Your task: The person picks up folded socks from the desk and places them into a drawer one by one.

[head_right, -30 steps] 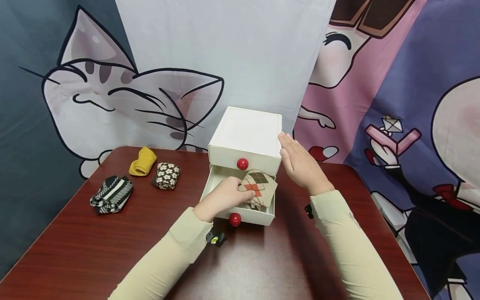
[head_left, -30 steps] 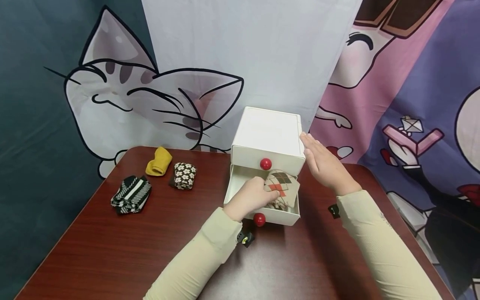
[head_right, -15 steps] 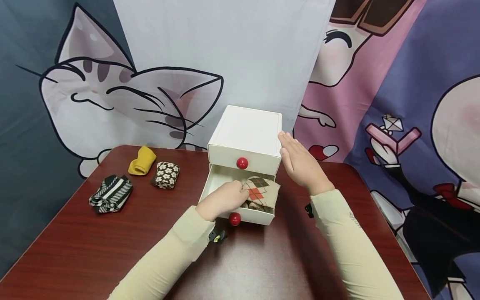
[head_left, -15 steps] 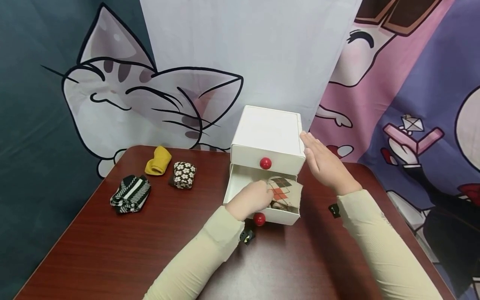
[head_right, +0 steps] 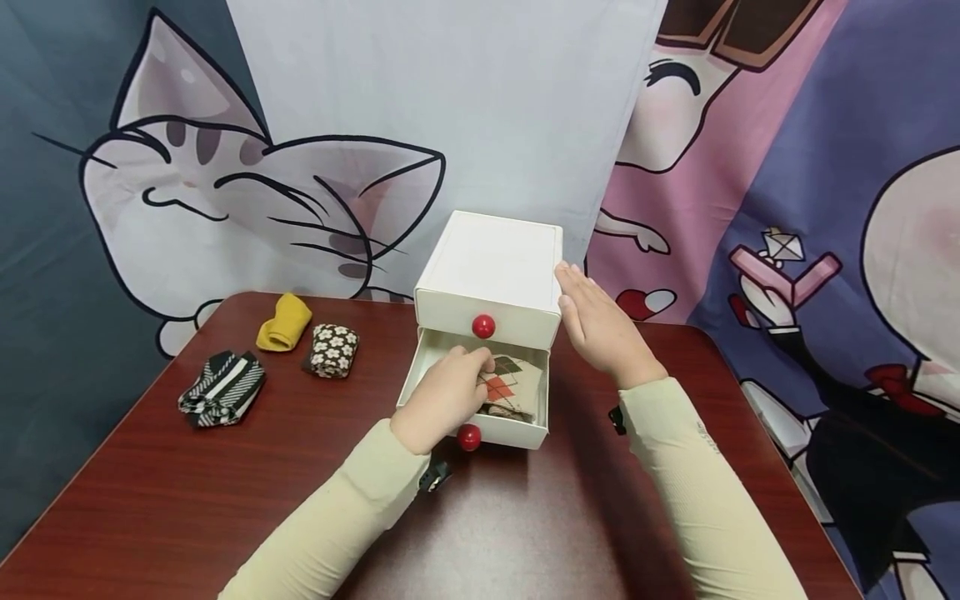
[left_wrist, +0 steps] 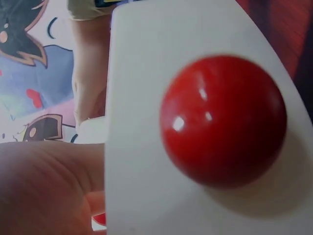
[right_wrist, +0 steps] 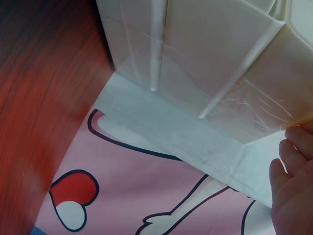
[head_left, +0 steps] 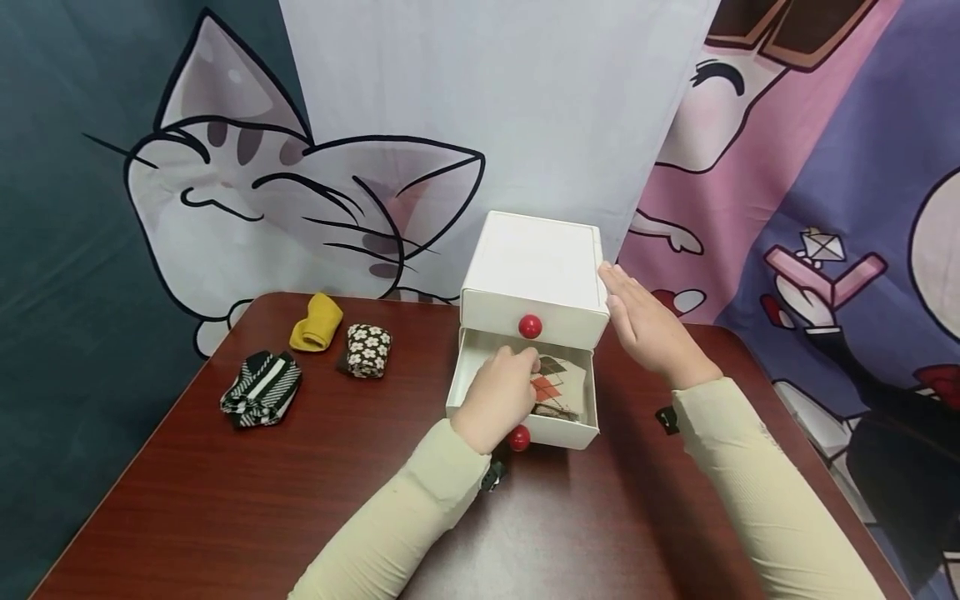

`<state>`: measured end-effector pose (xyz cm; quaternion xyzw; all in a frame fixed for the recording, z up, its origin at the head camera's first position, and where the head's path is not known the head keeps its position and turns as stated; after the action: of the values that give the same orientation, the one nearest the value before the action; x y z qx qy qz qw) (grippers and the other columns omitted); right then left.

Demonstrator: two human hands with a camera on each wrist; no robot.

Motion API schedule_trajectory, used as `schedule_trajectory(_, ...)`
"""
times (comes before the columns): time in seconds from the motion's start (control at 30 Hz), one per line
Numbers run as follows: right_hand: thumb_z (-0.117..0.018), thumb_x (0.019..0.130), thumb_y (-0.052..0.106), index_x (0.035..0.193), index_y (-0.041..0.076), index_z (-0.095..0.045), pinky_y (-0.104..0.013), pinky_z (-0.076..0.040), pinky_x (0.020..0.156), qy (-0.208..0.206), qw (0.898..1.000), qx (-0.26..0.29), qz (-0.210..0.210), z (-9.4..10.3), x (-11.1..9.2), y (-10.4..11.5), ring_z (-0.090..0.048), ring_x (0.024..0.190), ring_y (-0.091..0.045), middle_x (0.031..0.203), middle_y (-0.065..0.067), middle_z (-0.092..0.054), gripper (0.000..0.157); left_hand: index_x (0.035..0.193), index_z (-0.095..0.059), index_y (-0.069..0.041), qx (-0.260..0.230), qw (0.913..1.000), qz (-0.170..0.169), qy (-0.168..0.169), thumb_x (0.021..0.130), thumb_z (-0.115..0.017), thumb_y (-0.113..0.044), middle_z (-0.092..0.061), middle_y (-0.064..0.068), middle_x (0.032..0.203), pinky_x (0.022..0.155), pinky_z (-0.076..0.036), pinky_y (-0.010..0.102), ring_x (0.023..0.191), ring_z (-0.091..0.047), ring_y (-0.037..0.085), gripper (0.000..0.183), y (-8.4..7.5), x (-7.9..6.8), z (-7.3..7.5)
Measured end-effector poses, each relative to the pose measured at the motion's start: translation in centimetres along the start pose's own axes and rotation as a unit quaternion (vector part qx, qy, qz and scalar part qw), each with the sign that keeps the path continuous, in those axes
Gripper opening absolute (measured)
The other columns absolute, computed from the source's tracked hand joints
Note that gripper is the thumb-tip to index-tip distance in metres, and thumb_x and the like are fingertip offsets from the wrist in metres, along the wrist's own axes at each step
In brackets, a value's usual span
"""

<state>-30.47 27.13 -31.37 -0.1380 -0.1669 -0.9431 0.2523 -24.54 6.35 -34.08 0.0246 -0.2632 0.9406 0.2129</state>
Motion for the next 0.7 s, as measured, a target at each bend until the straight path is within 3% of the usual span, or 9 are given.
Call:
schedule_trajectory(0.2, -0.028, 0.112, 0.027, 0.158, -0.001, -0.027, -0.044, -0.016, 0.124, 0.001, 1.000, 0.003, -0.004, -0.1, 0.1, 0.0, -0.019, 0.153, -0.033, 0.164, -0.018, -0.027, 0.054, 0.107, -0.066, -0.007, -0.043, 0.9988, 0.002, 0.023, 0.091, -0.066, -0.006, -0.062, 0.009, 0.093, 0.078, -0.053, 0.037, 0.090, -0.060, 0.025, 0.016, 0.4, -0.2, 0.0)
schedule_trajectory(0.4, -0.028, 0.112, 0.026, 0.157, -0.002, -0.028, -0.043, -0.016, 0.124, 0.001, 1.000, 0.003, -0.002, -0.2, 0.0, 0.0, -0.021, 0.153, -0.035, 0.164, -0.019, -0.028, 0.054, 0.111, -0.069, -0.009, -0.064, 0.9977, 0.001, 0.023, 0.095, -0.062, -0.011, -0.067, 0.008, 0.101, 0.081, -0.053, 0.038, 0.093, -0.063, 0.023, 0.018, 1.2, -1.0, 0.2)
schedule_trajectory(0.7, -0.028, 0.112, 0.026, 0.158, -0.001, -0.027, -0.043, -0.016, 0.124, -0.002, 1.000, 0.001, -0.004, -0.1, 0.0, -0.1, -0.020, 0.153, -0.034, 0.164, -0.018, -0.027, 0.053, 0.111, -0.071, -0.015, -0.052, 0.9980, 0.012, -0.035, 0.098, -0.061, -0.024, -0.072, 0.002, 0.104, 0.074, -0.056, 0.041, 0.090, -0.069, 0.023, 0.019, 2.4, -2.4, 2.1)
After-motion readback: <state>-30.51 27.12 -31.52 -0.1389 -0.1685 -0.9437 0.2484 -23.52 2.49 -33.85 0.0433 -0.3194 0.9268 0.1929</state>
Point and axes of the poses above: each hand's wrist, its own x-axis towards the middle knuckle, its own z-axis out of the back of the hand, y = z × x, the point moved 5 cm from there along x, towards the middle knuckle
